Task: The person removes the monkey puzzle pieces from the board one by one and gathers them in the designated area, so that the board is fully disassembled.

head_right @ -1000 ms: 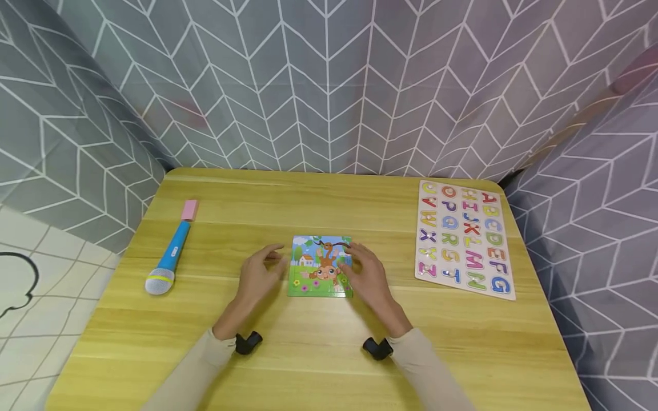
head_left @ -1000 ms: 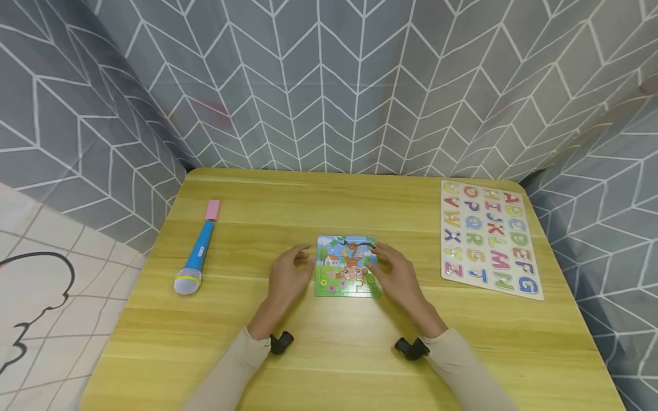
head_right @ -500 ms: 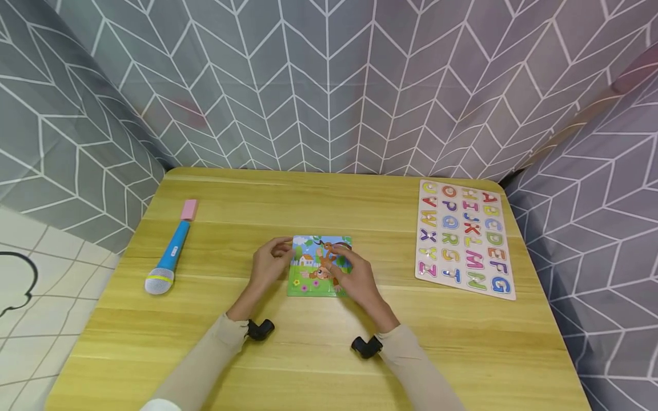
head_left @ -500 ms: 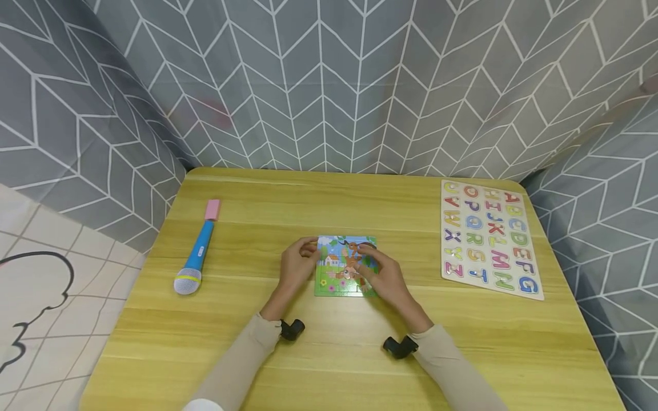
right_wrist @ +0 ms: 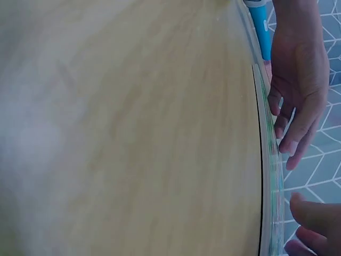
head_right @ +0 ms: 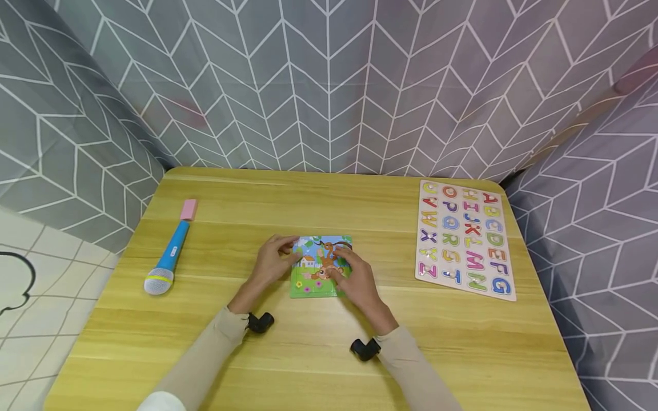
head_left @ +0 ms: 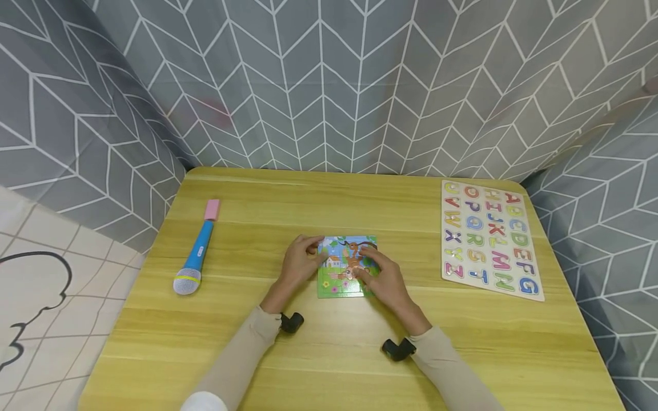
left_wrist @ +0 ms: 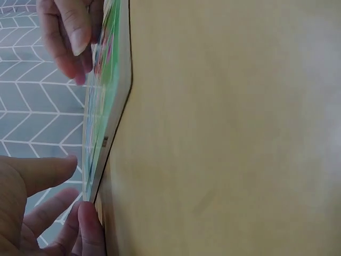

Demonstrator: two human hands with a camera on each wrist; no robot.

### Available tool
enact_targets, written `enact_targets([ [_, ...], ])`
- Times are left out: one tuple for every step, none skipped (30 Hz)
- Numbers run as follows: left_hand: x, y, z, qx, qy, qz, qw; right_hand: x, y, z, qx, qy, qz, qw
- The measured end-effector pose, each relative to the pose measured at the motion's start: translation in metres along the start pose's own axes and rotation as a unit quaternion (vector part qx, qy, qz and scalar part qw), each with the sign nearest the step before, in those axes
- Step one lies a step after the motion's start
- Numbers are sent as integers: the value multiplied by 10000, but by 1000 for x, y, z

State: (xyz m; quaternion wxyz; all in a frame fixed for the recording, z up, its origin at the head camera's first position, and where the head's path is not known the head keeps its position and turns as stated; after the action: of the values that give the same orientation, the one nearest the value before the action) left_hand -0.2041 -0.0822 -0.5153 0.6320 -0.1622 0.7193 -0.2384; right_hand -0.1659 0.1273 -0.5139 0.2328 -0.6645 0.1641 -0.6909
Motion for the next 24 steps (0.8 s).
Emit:
enact_targets([
  [0, 0, -1, 36, 6, -56, 10000, 0, 0, 0, -1, -35, 77, 10000],
  [0, 0, -1, 59, 17, -113, 9999, 0, 1, 1, 0, -72, 171, 9998],
  [0, 0, -1, 78, 19, -152, 9999, 0, 1, 1, 19, -88, 223, 9997],
  [0, 0, -1, 98, 17, -190, 9998, 0, 2, 1, 39, -115, 285, 9995],
  [0, 0, -1, 109, 23, -222, 9997, 0, 3, 1, 60, -126, 321, 9994],
  [-1, 0, -2, 121, 30, -257, 9996, 0, 4, 2, 76, -134, 342, 9993],
  [-1, 0, -2, 142, 37, -290, 9995, -1, 4, 2, 84, -131, 358, 9992],
  [-1, 0, -2, 162, 41, -325, 9993, -1, 4, 2, 93, -129, 365, 9992],
  [-1, 0, -2, 190, 30, -363, 9992, -1, 5, 2, 111, -119, 366, 9992],
  [-1, 1, -2, 209, 19, -409, 9989, -1, 5, 3, 117, -117, 387, 9991],
  [-1, 1, -3, 226, 13, -436, 9988, -1, 5, 3, 121, -111, 384, 9991],
  [-1, 2, -3, 253, 9, -463, 9986, -1, 5, 3, 121, -109, 388, 9991],
  [-1, 2, -3, 270, 8, -486, 9985, -1, 4, 3, 117, -115, 407, 9990],
  [-1, 3, -3, 276, 1, -510, 9983, -1, 4, 3, 117, -129, 414, 9990],
  [-1, 3, -4, 270, -10, -521, 9983, 0, 4, 3, 122, -139, 427, 9989],
  [-2, 3, -4, 257, -23, -523, 9983, 0, 4, 4, 128, -158, 426, 9989],
  [-2, 3, -4, 243, -36, -525, 9983, 0, 4, 4, 138, -167, 409, 9989],
  [-2, 3, -5, 230, -54, -549, 9982, 0, 4, 3, 145, -193, 414, 9989],
  [-2, 3, -5, 205, -76, -565, 9982, 0, 4, 3, 163, -205, 411, 9988],
  [-2, 3, -5, 185, -102, -579, 9981, 0, 5, 3, 186, -198, 407, 9988],
  [-2, 3, -5, 171, -121, -596, 9980, -1, 5, 3, 200, -199, 409, 9988],
  [-2, 3, -6, 166, -124, -616, 9979, -1, 6, 3, 210, -199, 400, 9988],
  [-2, 3, -6, 166, -124, -636, 9978, -2, 6, 3, 225, -180, 415, 9987],
  [-2, 3, -6, 179, -126, -639, 9977, -3, 7, 3, 240, -162, 433, 9986],
])
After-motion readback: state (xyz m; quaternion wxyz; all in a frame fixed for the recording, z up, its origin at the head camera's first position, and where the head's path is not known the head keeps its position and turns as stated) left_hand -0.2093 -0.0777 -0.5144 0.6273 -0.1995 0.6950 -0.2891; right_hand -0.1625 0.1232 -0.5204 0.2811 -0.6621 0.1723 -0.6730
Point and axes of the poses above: each hand's wrist, its own z-axis away from the middle knuckle, its own y-axis out of the palm, x = y × z, the point moved 8 cm from there along -z, towards the middle knuckle, and after that the axes turned 7 degrees about y, right-handed, at the moved point
